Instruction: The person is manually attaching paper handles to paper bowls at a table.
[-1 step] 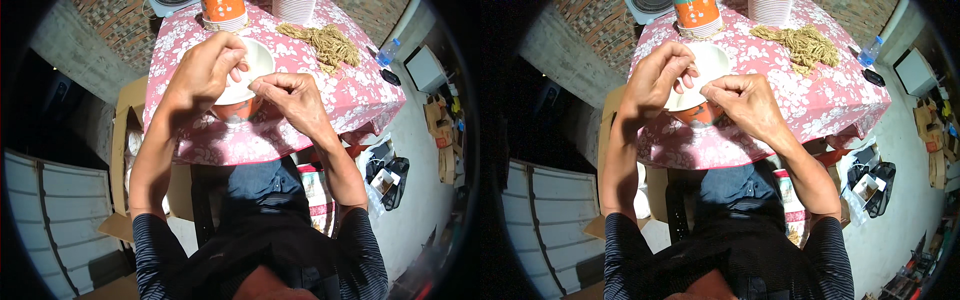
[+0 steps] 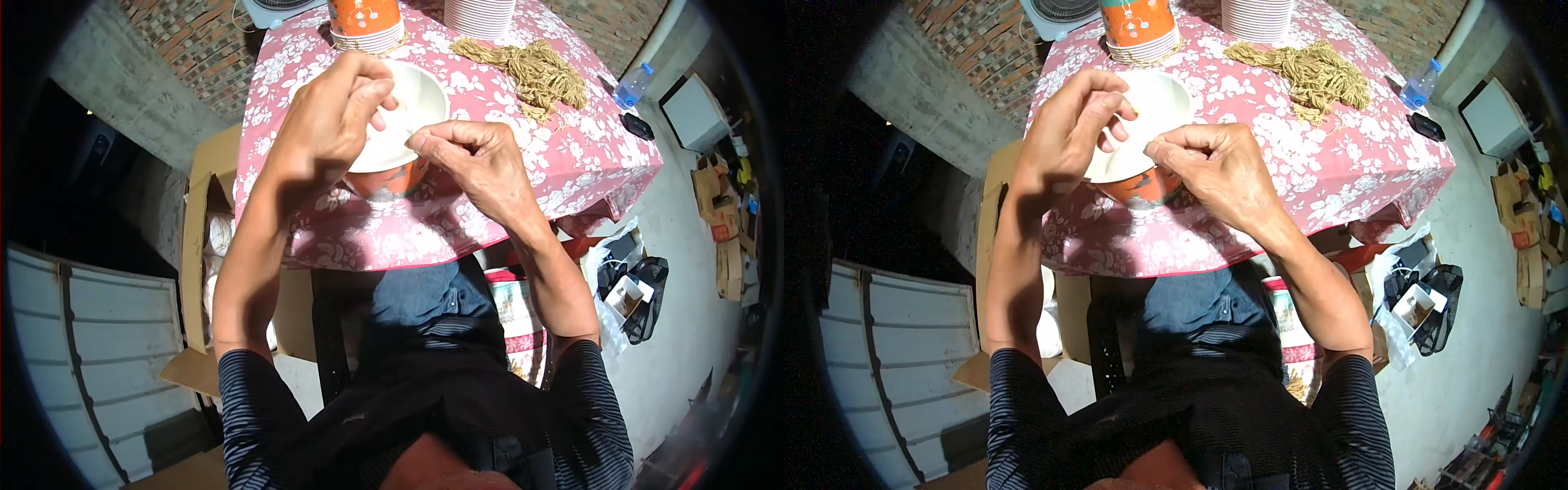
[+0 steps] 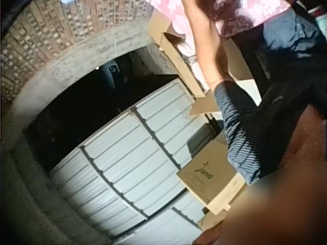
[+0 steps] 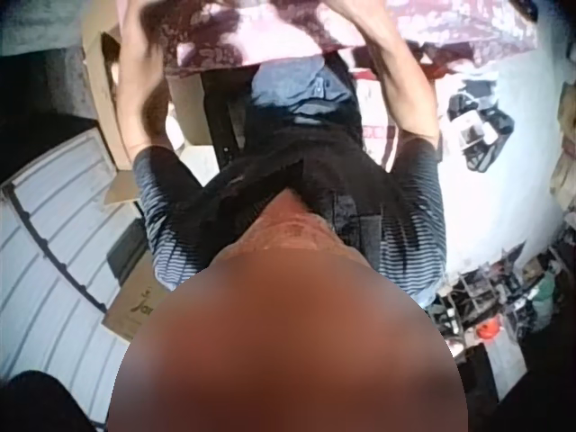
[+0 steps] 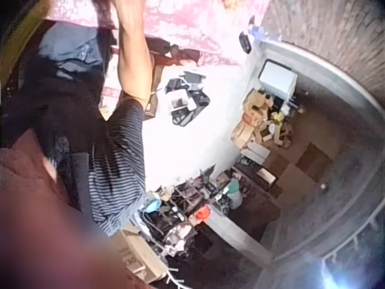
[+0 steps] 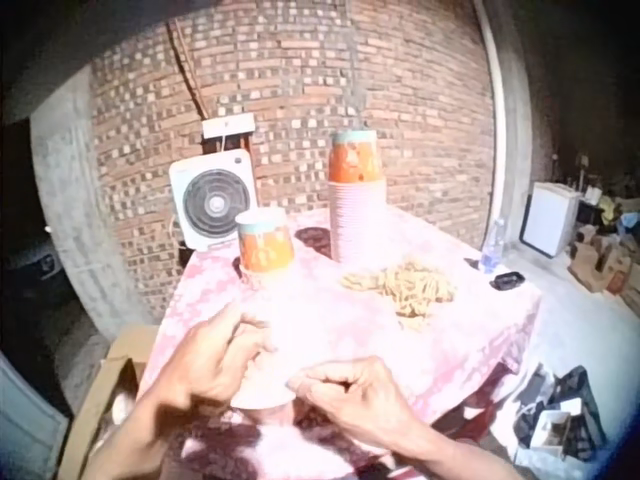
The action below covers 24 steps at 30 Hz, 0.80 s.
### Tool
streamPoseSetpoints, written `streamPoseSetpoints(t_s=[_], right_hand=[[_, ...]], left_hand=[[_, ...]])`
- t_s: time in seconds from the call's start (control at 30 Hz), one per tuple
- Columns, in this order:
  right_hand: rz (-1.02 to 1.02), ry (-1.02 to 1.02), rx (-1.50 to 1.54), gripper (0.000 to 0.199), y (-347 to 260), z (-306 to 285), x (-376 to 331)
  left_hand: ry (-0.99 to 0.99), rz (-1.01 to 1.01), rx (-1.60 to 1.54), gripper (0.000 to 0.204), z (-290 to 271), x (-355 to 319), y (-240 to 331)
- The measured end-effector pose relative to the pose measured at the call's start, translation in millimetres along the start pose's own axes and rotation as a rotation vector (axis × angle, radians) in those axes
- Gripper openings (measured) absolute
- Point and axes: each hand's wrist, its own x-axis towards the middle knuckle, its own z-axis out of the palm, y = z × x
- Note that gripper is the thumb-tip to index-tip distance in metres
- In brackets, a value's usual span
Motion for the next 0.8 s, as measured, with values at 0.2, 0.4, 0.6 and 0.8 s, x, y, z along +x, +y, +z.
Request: streamPoseSetpoints(t_s=[0.2,0.4,0.6,0.8], right_hand=[[-0.013,0.050,0.050,0.018,2,4,-3],[-0.024,0.035,0.046,0.020,0,12,-9],[-0.097,0.045,-0.030,0.017,1,10,-14],[-0.101,-0.023,-0.026,0.025,9,1,-19]], left_hand=[[0.125,0.152,0.407,0.026,5,-31,5],[0.017,-0.064,0.176,0.024,18,-23,8],[0.156,0.003,0.140,0.020,28,-30,10],[0.221,0.067,-0.038,0.015,29,-35,4]])
